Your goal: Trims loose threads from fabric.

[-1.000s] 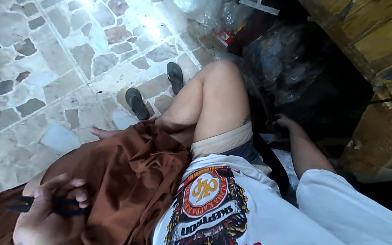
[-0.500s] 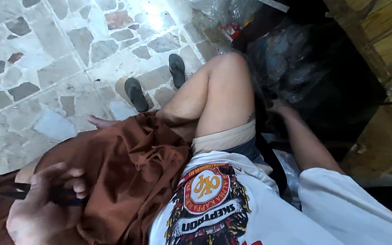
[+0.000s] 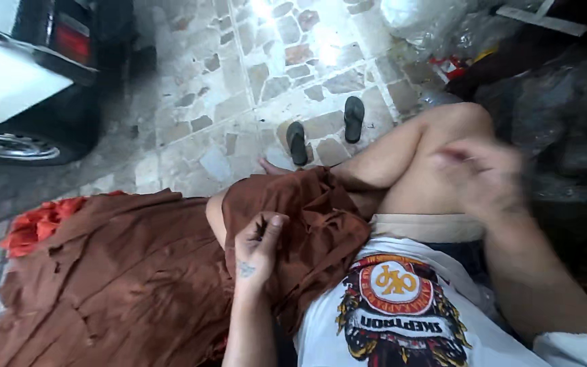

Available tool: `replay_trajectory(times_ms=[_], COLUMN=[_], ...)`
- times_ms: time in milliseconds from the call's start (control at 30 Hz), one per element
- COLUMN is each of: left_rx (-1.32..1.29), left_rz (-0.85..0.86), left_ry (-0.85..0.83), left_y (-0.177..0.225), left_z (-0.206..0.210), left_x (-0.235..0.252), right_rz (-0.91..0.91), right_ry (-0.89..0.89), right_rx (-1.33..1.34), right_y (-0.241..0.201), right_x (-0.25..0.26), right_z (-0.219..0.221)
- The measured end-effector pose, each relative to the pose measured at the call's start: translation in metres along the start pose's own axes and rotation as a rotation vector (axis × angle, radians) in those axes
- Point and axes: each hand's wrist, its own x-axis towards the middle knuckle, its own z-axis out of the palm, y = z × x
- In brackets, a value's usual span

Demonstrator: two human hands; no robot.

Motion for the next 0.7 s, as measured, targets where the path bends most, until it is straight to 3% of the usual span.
replay_trajectory(times_ms=[133, 200, 333, 467, 600, 700], left_rx=[0.180, 0.340, 0.484, 0.411, 0.156, 0.012], left_rz=[0.148, 0.155, 0.099, 0.076, 0.046, 0.021], left_ry=[-0.123, -0.288, -0.405, -0.380, -0.237, -0.144], left_y=[-0.003, -0.013, -0.029, -0.033, -0.034, -0.023], left_z=[0.020, 0.029, 0.036, 0.033, 0.026, 0.004], left_x=[0.010, 0.016, 0.019, 0.020, 0.018, 0.014], right_rz=[0.140, 0.124, -0.083, -0.115, 0.203, 0.518], right_ry=[-0.806, -0.914, -0.736, -0.520, -0.026, 0.036], right_rx=[0.158, 0.214, 0.242, 0.036, -0.218, -0.429], right_y=[-0.017, -0.014, 0.019, 0.040, 0.087, 0.153], right_x=[0.004, 0.005, 0.031, 0.072, 0.102, 0.092], right_z=[0.090, 0.108, 0.063, -0.033, -0.098, -0.087])
